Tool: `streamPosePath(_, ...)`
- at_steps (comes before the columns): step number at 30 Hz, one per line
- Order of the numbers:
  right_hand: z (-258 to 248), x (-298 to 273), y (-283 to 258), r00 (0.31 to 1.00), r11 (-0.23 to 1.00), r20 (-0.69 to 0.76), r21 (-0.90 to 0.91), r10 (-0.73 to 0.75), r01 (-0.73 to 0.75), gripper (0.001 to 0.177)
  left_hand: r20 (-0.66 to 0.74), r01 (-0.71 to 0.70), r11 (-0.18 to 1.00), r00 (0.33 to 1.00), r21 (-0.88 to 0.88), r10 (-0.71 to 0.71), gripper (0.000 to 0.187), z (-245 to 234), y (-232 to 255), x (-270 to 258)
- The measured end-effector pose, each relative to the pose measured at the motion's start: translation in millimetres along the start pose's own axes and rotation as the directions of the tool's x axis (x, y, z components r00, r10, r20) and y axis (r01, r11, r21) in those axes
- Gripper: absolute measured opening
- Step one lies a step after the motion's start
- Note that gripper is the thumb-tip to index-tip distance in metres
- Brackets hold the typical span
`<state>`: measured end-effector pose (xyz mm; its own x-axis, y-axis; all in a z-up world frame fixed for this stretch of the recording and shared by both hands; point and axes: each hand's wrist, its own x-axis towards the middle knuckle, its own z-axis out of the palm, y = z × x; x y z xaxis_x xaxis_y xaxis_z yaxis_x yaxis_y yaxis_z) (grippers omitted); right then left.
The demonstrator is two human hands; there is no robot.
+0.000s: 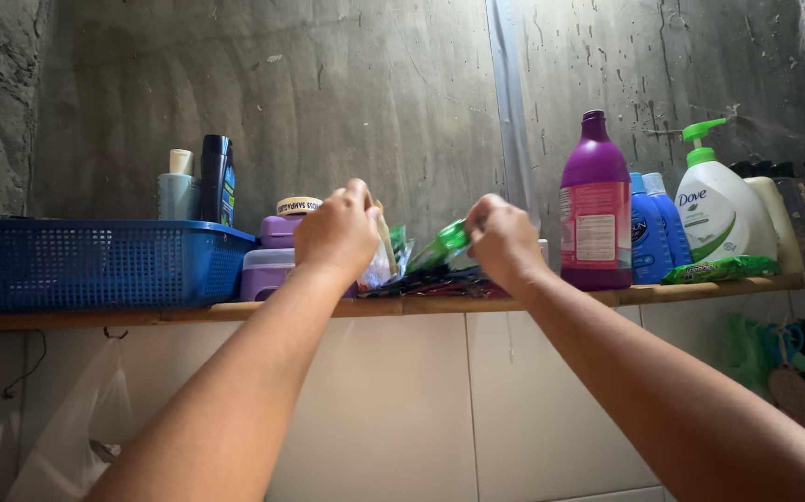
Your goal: The person organizes various toiletries in a bathroom. They handle multiple sachets of shampoo, placing them on a wooden shelf. They also move bottles of lotion and shampoo, and a blue plastic basket, arranging them on the shelf and within the basket.
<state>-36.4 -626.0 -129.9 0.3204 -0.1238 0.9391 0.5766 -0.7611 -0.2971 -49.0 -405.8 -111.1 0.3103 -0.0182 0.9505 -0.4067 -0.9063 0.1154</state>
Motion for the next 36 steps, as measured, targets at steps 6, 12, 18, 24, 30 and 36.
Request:
streamPosePath(6,-5.3,12.7,2.7,0.924,0.686,0.036,0.659,0.381,-0.309,0.012,-0.093,0.000,1.000,0.996,-0.011,-0.001,0.020,-0.8,-0.7,5.8)
streamPosePath(12,0.6,22.9,14.9,0.855,0.389,0.167,0.836,0.491,-0.386,0.008,-0.161,0.001,1.000,0.987,0.010,0.001,0.022,-5.1,-6.7,11.1)
streamPosePath(18,9.2,25.4,25.2,0.794,0.072,0.310,0.912,0.523,-0.404,0.031,-0.281,0.001,0.998,0.959,-0.068,-0.020,0.020,-18.5,-13.2,14.0)
streamPosePath(24,7.8,-3.2,-0.7,0.859,0.102,0.206,0.953,0.469,-0.284,0.020,-0.254,0.052,0.996,0.965,-0.068,-0.068,0.026,-29.7,-19.9,13.2)
streamPosePath(30,-16.5,-11.7,-18.0,0.986,0.089,0.036,0.995,0.160,-0.051,0.011,-0.137,0.143,0.966,0.975,-0.214,-0.174,0.023,-8.7,-30.7,29.4)
streamPosePath(36,-34.1,-21.0,-18.9,0.996,0.199,0.086,0.977,-0.027,-0.079,0.014,0.286,0.374,0.754,0.924,-0.540,-0.253,0.029,15.2,13.8,22.0)
